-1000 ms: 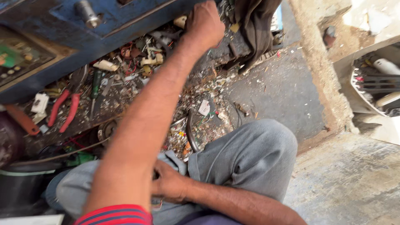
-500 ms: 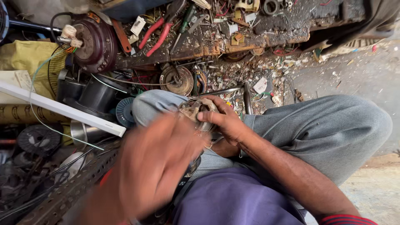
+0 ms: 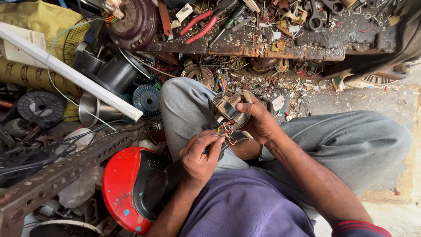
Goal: The person disassembles an electric fan motor using pliers and a screwdriver. They cut and strip wires, remove screws from the motor assembly, and handle a red fan component while sitting on the floor of a workshop.
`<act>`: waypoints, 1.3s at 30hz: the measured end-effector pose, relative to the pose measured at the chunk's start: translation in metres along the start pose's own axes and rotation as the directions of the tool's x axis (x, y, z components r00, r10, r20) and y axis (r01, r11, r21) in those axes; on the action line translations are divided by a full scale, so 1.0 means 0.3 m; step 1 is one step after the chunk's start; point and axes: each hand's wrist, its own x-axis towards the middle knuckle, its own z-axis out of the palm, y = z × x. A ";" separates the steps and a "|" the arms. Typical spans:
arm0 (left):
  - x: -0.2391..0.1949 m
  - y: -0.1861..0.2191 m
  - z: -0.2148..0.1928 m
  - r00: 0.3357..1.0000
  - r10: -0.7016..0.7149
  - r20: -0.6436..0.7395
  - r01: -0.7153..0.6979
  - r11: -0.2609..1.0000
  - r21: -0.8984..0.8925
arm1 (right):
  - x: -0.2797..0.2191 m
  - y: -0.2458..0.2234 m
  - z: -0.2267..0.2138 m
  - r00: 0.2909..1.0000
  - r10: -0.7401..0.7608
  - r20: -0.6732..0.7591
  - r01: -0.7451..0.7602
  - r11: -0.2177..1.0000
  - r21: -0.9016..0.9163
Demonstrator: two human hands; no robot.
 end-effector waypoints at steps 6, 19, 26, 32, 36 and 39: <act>0.004 -0.003 0.010 0.999 0.037 0.014 -0.038 0.994 0.100 | -0.003 0.011 -0.014 1.000 0.003 -0.004 -0.003 1.000 0.009; 0.008 -0.015 0.023 0.995 0.095 0.038 -0.100 0.987 0.127 | -0.008 0.005 -0.014 1.000 -0.003 -0.008 0.003 1.000 0.000; 0.009 -0.022 0.021 0.996 0.069 0.050 -0.073 0.993 0.088 | 0.000 0.015 -0.026 1.000 0.002 -0.015 -0.001 1.000 0.009; 0.012 -0.012 0.021 0.994 0.087 0.061 -0.094 0.989 0.114 | 0.003 0.021 -0.034 1.000 -0.006 0.004 0.006 1.000 0.023; 0.028 0.013 0.010 0.986 0.130 0.106 -0.141 0.985 0.103 | 0.002 0.020 -0.032 1.000 -0.006 0.003 0.006 1.000 0.029; 0.043 0.025 -0.002 0.964 0.204 0.170 -0.228 0.964 0.136 | 0.002 0.019 -0.029 1.000 -0.018 0.021 0.017 0.999 0.041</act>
